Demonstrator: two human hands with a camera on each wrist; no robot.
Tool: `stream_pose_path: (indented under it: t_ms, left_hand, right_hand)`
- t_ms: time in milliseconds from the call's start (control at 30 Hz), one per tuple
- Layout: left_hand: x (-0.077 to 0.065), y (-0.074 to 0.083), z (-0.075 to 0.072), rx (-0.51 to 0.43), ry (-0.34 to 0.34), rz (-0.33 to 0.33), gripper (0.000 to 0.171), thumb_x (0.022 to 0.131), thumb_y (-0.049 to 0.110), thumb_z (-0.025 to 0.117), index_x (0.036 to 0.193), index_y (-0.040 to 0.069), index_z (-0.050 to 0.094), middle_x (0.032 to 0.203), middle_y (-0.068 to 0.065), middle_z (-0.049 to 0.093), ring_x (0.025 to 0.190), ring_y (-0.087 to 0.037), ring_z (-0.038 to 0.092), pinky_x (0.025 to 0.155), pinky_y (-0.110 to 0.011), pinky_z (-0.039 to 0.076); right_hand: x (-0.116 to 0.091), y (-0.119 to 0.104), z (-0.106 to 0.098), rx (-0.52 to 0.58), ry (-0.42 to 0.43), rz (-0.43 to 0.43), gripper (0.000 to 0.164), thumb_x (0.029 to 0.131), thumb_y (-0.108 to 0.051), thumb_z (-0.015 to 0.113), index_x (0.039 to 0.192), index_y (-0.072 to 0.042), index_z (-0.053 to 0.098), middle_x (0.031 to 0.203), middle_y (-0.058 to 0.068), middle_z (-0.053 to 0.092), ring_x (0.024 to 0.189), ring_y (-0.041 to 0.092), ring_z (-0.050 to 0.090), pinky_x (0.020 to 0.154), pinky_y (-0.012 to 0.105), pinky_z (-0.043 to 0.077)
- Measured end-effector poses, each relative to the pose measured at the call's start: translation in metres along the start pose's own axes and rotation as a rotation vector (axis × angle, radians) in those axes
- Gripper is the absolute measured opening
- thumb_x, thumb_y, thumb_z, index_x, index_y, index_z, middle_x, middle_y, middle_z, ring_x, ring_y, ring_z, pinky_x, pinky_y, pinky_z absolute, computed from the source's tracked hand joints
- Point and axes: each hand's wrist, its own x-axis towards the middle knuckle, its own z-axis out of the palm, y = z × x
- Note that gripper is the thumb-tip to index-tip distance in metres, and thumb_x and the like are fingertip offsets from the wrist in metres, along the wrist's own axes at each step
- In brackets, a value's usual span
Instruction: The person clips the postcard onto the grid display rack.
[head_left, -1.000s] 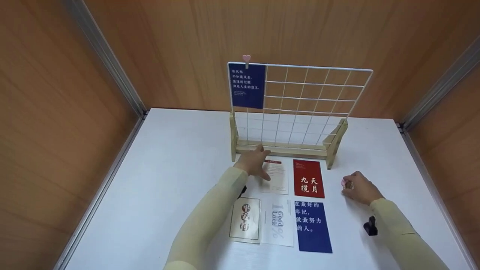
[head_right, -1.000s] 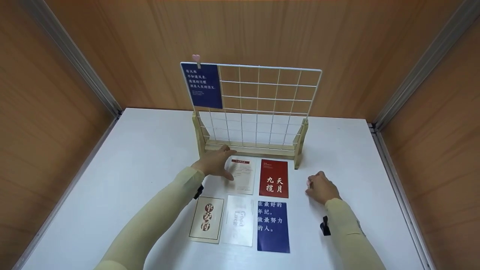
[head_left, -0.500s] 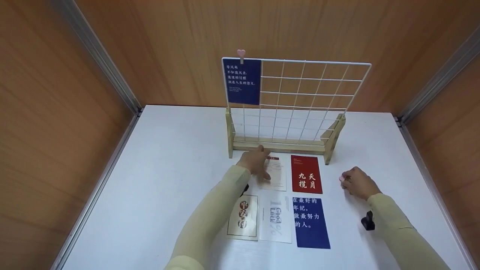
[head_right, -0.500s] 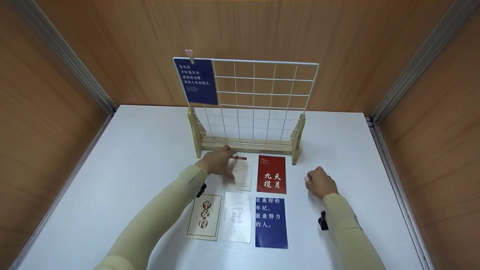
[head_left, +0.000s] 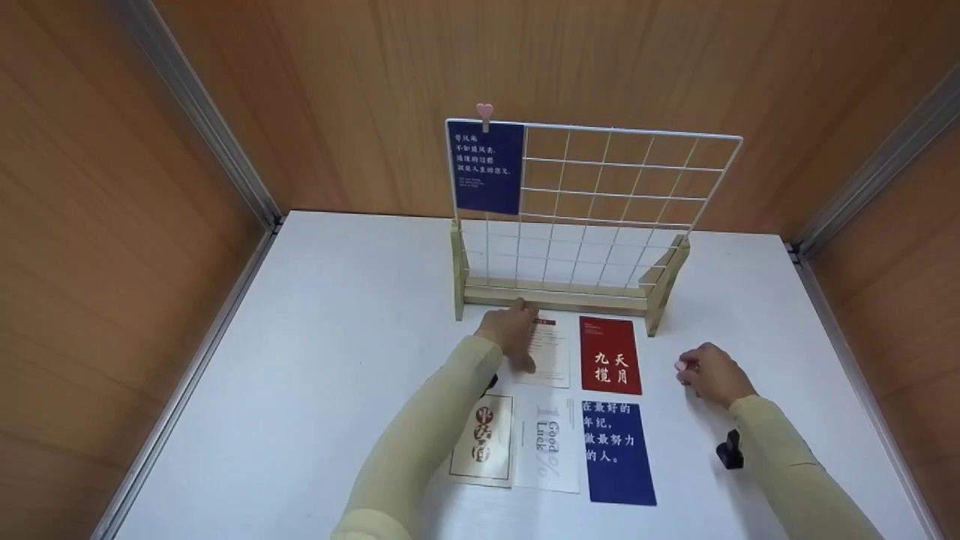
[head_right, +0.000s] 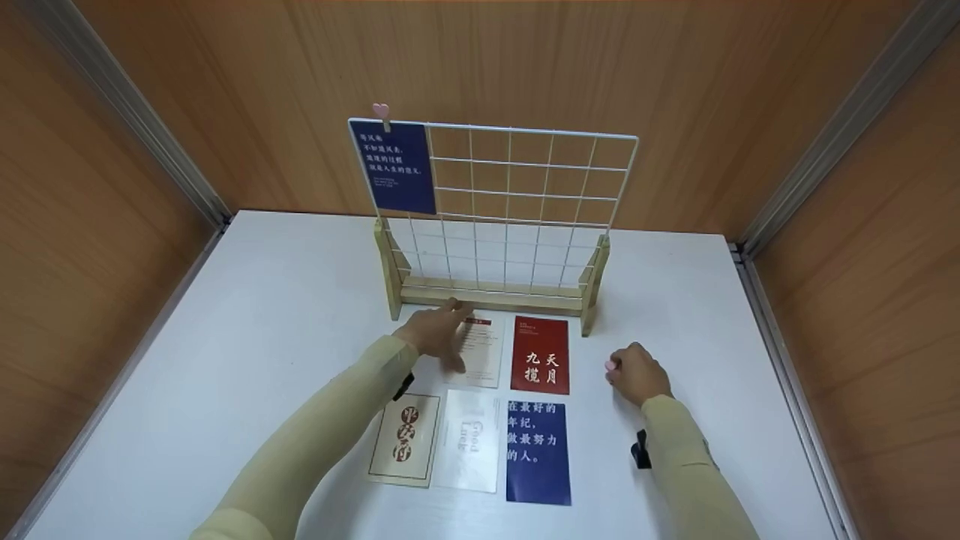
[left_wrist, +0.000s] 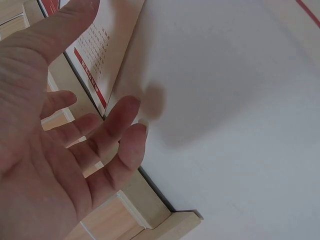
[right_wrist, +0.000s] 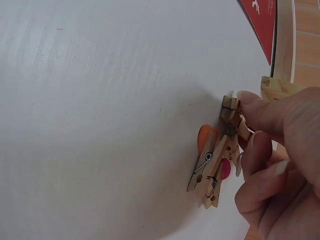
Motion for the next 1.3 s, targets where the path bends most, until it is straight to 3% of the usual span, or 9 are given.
stream_pose_path:
  t_ms: [267,500,733,967,1133,1300]
  left_hand:
    - [-0.002,0.0,0.007,0.141,-0.018,0.008,0.109,0.067,0.049,0.089,0.154,0.015,0.033,0.154,-0.014,0.034,0.112,-0.031,0.061,0.096,-0.043,0.05]
    - [-0.004,0.001,0.008,0.162,-0.002,-0.003,0.106,0.065,0.046,0.091,0.152,0.019,0.038,0.147,-0.013,0.039,0.098,-0.029,0.063,0.089,-0.041,0.054]
    - [-0.003,0.002,0.008,0.245,-0.026,0.001,0.119,0.063,0.056,0.089,0.157,0.016,0.028,0.151,-0.018,0.031,0.078,-0.02,0.062,0.069,-0.031,0.057]
    - [0.0,0.004,0.009,0.259,0.007,0.023,0.117,0.061,0.056,0.09,0.154,0.014,0.032,0.154,-0.02,0.028,0.096,-0.025,0.064,0.077,-0.034,0.058]
    - [0.002,0.006,0.008,0.257,0.022,0.008,0.119,0.06,0.055,0.091,0.154,0.011,0.033,0.158,-0.022,0.022,0.094,-0.022,0.066,0.073,-0.031,0.058]
    - [0.001,0.009,0.008,0.256,0.04,0.004,0.118,0.06,0.052,0.092,0.153,0.008,0.033,0.159,-0.021,0.02,0.09,-0.021,0.066,0.066,-0.027,0.057]
  right_hand:
    - [-0.002,0.002,0.008,0.039,-0.011,0.004,0.031,0.092,-0.007,0.067,0.117,0.01,0.065,0.107,0.019,0.056,0.089,0.026,0.057,0.07,0.035,0.054]
    - [-0.001,0.0,0.012,0.052,-0.005,-0.013,0.03,0.092,-0.008,0.068,0.116,0.01,0.065,0.105,0.017,0.055,0.088,0.025,0.057,0.069,0.035,0.053]
    - [-0.002,0.0,0.015,0.029,0.035,-0.077,0.026,0.09,-0.007,0.069,0.111,0.009,0.067,0.103,0.017,0.057,0.092,0.028,0.056,0.08,0.045,0.05]
    - [-0.004,0.003,0.015,0.044,0.052,-0.06,0.029,0.091,-0.007,0.068,0.116,0.006,0.063,0.104,0.016,0.057,0.094,0.03,0.054,0.084,0.048,0.048]
    - [-0.004,0.003,0.012,0.084,0.063,-0.072,0.029,0.092,-0.006,0.067,0.118,0.005,0.061,0.107,0.016,0.06,0.097,0.03,0.055,0.087,0.05,0.048]
    - [-0.006,0.003,0.012,0.117,0.071,-0.07,0.025,0.093,-0.006,0.065,0.116,0.002,0.06,0.103,0.013,0.062,0.094,0.028,0.055,0.084,0.045,0.048]
